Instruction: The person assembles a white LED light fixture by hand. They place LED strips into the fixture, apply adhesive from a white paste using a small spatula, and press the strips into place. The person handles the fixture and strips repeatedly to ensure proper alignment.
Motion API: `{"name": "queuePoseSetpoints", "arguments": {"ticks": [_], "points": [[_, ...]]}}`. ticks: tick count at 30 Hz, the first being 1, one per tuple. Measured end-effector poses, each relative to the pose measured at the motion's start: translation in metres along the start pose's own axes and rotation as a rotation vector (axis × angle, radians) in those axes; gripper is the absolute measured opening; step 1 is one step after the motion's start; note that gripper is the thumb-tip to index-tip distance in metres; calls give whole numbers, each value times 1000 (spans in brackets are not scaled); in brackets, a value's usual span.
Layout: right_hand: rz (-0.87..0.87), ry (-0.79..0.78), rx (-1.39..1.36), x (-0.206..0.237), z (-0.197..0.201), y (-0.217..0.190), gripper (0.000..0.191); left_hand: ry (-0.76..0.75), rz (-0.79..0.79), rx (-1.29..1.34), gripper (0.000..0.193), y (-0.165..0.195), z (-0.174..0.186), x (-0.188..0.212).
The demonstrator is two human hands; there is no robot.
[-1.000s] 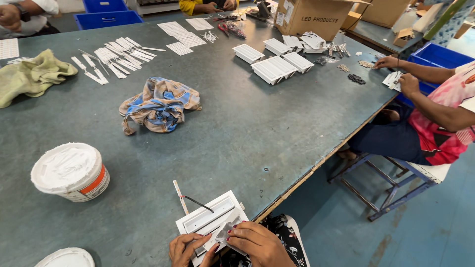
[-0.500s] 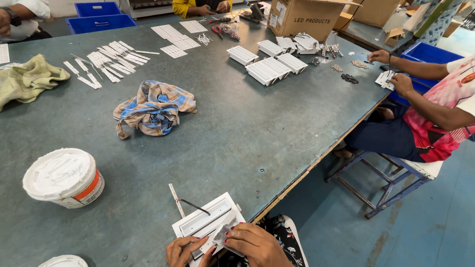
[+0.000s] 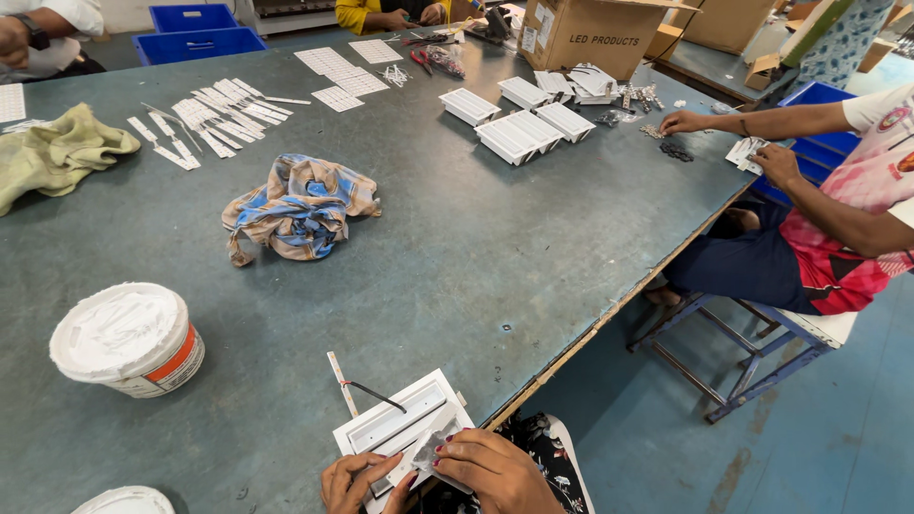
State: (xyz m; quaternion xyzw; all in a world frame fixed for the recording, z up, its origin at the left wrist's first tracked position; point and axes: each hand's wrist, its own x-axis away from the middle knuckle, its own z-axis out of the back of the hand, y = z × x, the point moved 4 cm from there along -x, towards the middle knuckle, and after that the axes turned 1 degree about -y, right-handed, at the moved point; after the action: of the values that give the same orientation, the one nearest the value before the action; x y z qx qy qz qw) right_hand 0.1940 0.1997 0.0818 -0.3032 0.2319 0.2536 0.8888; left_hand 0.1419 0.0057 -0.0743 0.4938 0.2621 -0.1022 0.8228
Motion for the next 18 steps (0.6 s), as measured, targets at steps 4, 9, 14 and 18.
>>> {"name": "queuePoseSetpoints", "arguments": {"ticks": [4, 9, 14, 18], "points": [[2, -29, -19, 1, 0, 1, 28, -27, 15, -3, 40, -1, 2, 0], [-4, -19, -44, 2, 1, 1, 30, -18, 2, 32, 41, 6, 6, -4], [83, 8, -38, 2, 0, 6, 29, 68, -98, 126, 41, 25, 16, -11], [105, -9, -83, 4, -4, 12, 31, 92, -43, 126, 41, 36, 22, -13]]}}
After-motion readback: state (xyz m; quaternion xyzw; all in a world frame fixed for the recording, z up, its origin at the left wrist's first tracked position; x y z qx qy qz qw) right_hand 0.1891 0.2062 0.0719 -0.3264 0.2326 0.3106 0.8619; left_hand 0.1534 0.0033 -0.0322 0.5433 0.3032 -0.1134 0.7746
